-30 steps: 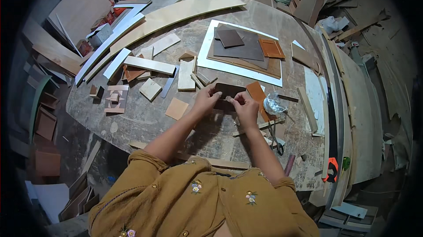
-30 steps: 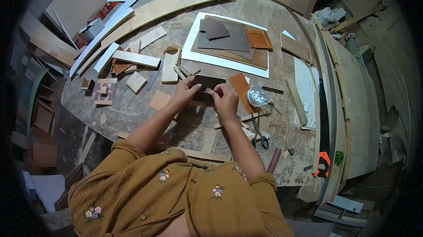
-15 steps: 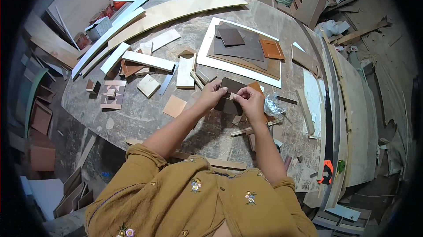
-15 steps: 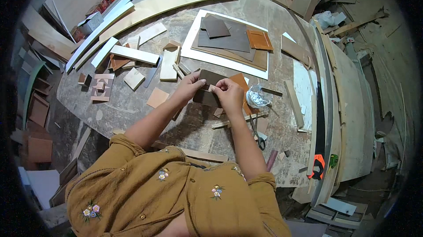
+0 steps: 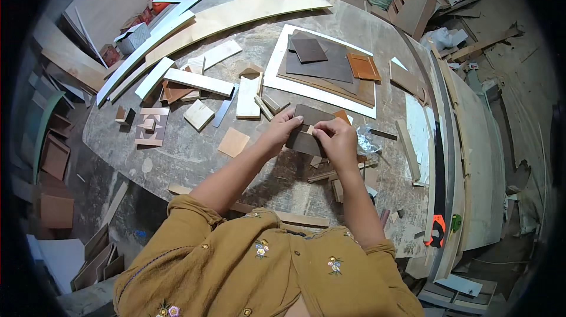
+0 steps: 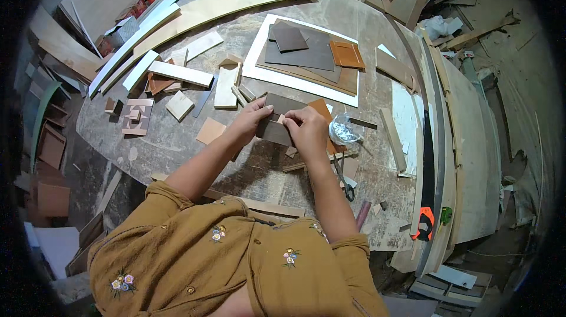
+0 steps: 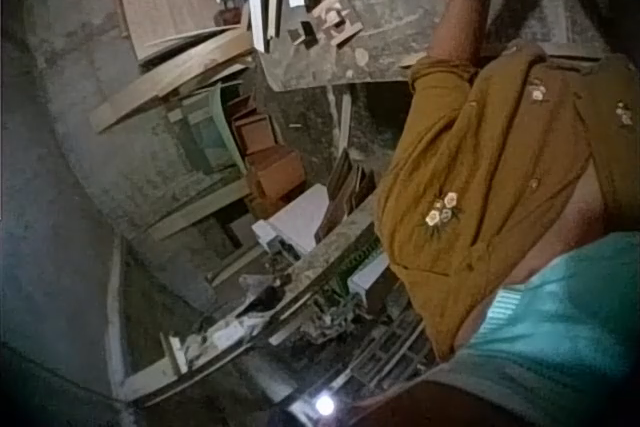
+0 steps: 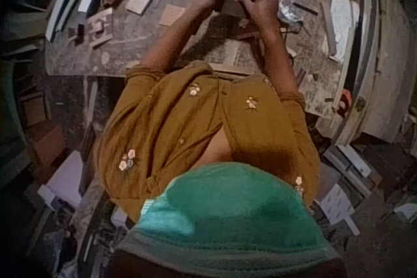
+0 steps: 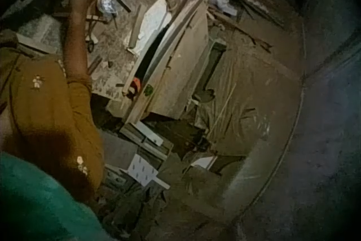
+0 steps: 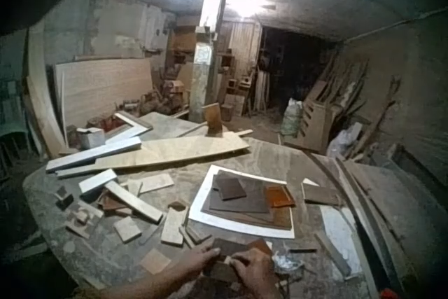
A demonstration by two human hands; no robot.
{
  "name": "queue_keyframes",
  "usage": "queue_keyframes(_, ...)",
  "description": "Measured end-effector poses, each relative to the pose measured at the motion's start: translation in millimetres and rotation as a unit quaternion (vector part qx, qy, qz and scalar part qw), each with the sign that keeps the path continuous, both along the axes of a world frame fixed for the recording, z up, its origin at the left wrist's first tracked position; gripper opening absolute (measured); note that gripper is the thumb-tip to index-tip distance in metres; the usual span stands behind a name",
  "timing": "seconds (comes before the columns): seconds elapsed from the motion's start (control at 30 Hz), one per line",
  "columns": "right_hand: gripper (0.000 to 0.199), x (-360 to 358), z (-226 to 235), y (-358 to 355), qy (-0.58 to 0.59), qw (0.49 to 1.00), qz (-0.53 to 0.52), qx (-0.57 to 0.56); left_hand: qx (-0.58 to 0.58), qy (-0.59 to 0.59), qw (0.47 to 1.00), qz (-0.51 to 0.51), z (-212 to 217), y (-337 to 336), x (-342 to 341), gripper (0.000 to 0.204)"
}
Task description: Assembling small wooden components and using scissors to trim materials.
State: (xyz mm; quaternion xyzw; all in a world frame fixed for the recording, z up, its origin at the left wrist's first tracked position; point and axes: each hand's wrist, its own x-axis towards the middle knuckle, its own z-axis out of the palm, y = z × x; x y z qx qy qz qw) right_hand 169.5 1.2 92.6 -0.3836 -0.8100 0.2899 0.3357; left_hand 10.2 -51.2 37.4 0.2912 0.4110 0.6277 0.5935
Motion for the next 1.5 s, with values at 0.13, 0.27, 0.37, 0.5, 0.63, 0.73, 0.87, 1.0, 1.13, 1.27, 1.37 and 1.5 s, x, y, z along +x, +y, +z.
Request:
queue_keyframes(0.13, 0.010, 1.0, 11.6, -5.2, -0.011, 1.000, 0.013, 0.017, 0.002, 0.002, 1.000, -0.025, 13.9, -5.0, 1.9, 0.020)
queue_keyframes(0.27, 0.009, 4.7, 18.0, -6.6, -0.017, 1.000, 0.007, 0.021, 0.028, 0.036, 0.998, -0.034, 19.3, -6.1, 3.5, 0.030)
queue_keyframes(0.37, 0.013, 6.5, 20.4, -7.1, 0.034, 0.999, 0.001, 0.019, 0.027, 0.008, 0.999, -0.033, 22.1, -8.6, 2.8, 0.032)
queue_keyframes(0.5, 0.013, 17.3, 23.0, -4.3, 0.043, 0.990, -0.023, 0.129, 0.022, -0.018, 0.999, -0.034, 33.6, -10.9, 6.4, 0.033)
queue_keyframes(0.63, 0.013, 22.0, 33.5, -11.5, 0.037, 0.986, -0.027, 0.158, 0.006, -0.048, 0.999, -0.019, 40.5, -14.0, 8.4, 0.035)
queue_keyframes(0.73, 0.013, 19.2, 37.6, -18.0, 0.038, 0.980, 0.000, 0.193, 0.018, -0.026, 0.999, -0.018, 44.9, -18.0, 10.5, 0.034)
queue_keyframes(0.87, 0.013, 18.5, 41.3, -22.9, 0.006, 0.982, -0.005, 0.187, 0.034, -0.015, 0.999, -0.011, 57.4, -23.1, 16.5, 0.033)
queue_keyframes(1.0, 0.013, 19.2, 43.4, -23.4, 0.011, 0.982, 0.013, 0.189, 0.029, -0.020, 0.999, -0.014, 58.6, -24.3, 17.2, 0.031)
queue_keyframes(1.13, 0.014, 19.1, 46.4, -22.7, -0.008, 0.980, 0.040, 0.195, 0.036, -0.042, 0.998, -0.033, 53.8, -23.6, 14.5, 0.028)
queue_keyframes(1.27, 0.009, 22.1, 47.4, -20.0, -0.024, 0.980, 0.053, 0.188, 0.017, -0.033, 0.998, -0.043, 53.4, -23.3, 14.4, 0.033)
queue_keyframes(1.37, 0.010, 23.6, 49.8, -18.9, -0.031, 0.979, 0.064, 0.193, 0.012, -0.023, 0.998, -0.052, 54.4, -24.7, 14.8, 0.038)
queue_keyframes(1.5, 0.013, 22.9, 48.9, -19.9, 0.000, 0.981, 0.026, 0.190, 0.005, -0.025, 0.999, -0.037, 51.7, -24.6, 15.1, 0.039)
